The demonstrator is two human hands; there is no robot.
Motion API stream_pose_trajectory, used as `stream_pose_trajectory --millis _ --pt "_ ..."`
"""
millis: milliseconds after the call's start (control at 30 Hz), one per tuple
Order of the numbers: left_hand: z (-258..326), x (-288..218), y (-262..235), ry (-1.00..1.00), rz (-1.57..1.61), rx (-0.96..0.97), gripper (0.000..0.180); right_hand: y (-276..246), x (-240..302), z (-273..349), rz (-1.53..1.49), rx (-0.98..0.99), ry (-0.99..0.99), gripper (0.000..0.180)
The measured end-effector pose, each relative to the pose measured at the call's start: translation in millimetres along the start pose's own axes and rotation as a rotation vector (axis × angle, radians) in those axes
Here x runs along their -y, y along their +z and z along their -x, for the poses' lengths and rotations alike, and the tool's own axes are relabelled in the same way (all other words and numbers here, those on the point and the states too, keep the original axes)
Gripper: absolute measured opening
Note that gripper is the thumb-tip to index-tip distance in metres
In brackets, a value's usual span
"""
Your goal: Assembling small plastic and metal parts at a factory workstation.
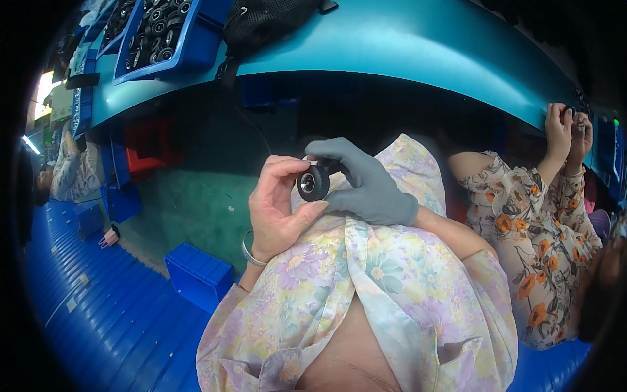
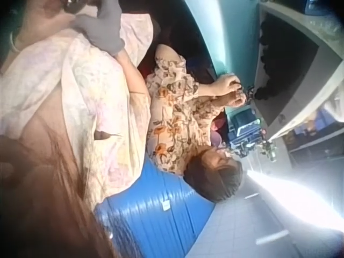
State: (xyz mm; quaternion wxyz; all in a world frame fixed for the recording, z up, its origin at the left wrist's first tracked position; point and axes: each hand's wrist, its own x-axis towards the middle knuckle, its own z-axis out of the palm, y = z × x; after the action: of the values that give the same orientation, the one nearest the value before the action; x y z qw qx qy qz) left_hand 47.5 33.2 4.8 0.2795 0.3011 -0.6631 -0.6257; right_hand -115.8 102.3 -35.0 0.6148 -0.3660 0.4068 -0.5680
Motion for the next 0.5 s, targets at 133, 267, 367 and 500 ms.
stream_pose_trajectory --millis 133,267,367,500 --pt "-1.9 -6.6 0.2 0.042 -0.127 -0.021 0.049 -2.1 1.6 -0.1 0.046 0.020 0.000 0.057" --pt "-4.7 -7.0 2.8 0.124 -0.246 -0.106 0.043 -3.7 2.0 0.5 0.036 0.041 0.005 0.053" --pt "-4.9 -7.9 3.4 0.138 -0.284 -0.116 0.043 -4.6 3.0 0.6 0.025 0.053 0.007 0.050" --pt "-6.0 -11.2 5.2 0.144 -0.337 -0.164 0.043 -9.6 6.7 3.1 -0.065 0.085 0.069 0.044"
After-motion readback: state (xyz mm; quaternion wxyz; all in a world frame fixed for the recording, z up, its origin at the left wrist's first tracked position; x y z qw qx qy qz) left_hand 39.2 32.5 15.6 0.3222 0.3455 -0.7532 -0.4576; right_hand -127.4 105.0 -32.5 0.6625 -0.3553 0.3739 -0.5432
